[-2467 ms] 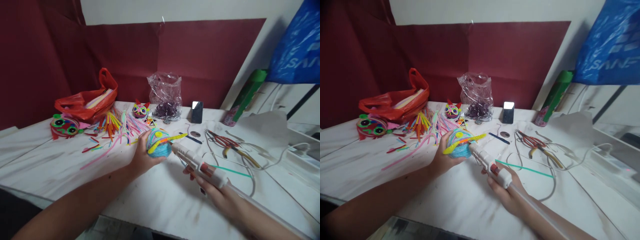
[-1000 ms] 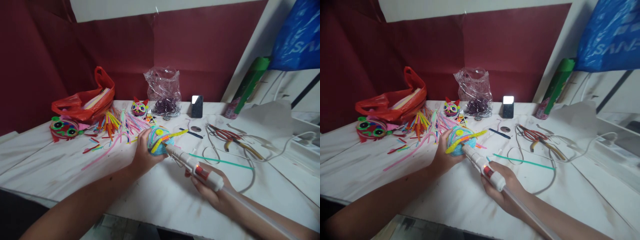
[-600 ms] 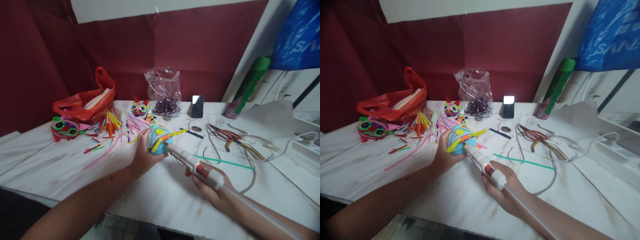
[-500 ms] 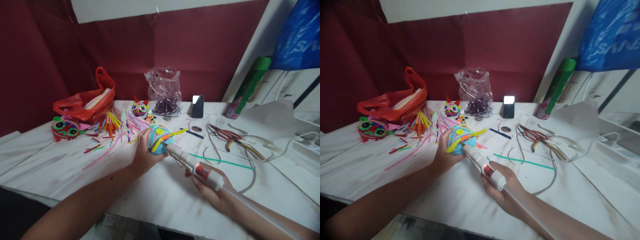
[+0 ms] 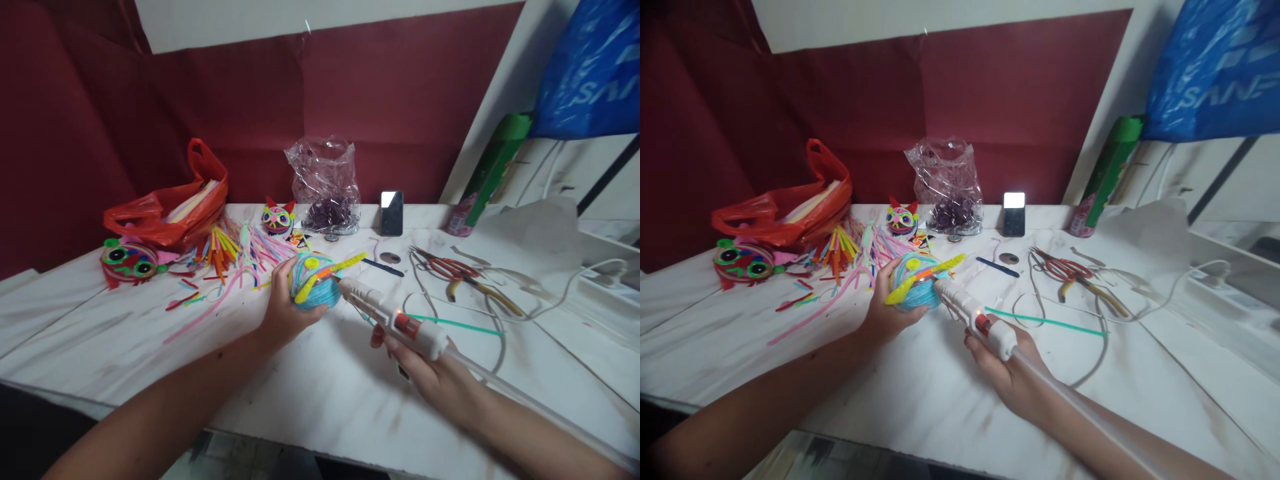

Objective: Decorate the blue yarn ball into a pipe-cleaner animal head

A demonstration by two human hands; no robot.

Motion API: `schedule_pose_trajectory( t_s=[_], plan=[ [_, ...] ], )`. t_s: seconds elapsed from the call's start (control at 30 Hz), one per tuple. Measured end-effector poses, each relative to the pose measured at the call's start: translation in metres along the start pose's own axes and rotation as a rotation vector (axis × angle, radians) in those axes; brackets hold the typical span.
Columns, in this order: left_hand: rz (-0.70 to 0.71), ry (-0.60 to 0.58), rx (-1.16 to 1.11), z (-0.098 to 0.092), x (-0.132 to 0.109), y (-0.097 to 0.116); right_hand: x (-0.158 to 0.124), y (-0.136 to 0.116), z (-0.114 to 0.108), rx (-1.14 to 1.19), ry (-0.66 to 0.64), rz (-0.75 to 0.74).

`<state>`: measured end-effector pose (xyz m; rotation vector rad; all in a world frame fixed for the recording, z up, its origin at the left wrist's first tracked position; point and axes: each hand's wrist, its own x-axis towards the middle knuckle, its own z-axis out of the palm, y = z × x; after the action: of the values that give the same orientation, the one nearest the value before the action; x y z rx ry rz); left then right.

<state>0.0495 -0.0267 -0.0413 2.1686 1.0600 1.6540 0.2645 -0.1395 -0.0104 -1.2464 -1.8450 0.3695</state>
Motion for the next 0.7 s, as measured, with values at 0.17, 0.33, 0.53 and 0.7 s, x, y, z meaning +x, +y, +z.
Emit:
schedule_pose_trajectory(
  t_s=[0.17, 0.33, 0.53, 0.7],
  plan=[
    [-0.044, -0.032, -0.094, -0.0003, -0.0009, -0.0051, -0.0011, 0.0006, -0.0037, 0.002, -0.051, 0.042],
    [-0.088, -0.08, -0.192, -0.0018, -0.0012, -0.0016, -0.0011, -0.0013, -0.0038, 0.044, -0.056, -0.015],
    [-0.091, -0.078, -0.173, -0.0025, -0.0031, -0.0047, -0.0012, 0.0003, -0.0045, -0.003, -0.03, 0.044],
    [-0.059, -0.06, -0.181, -0.0044, -0.0017, -0.0032, -0.0033, 0.0016, -0.0067, 0.004, -0.072, 0.069]
  ],
)
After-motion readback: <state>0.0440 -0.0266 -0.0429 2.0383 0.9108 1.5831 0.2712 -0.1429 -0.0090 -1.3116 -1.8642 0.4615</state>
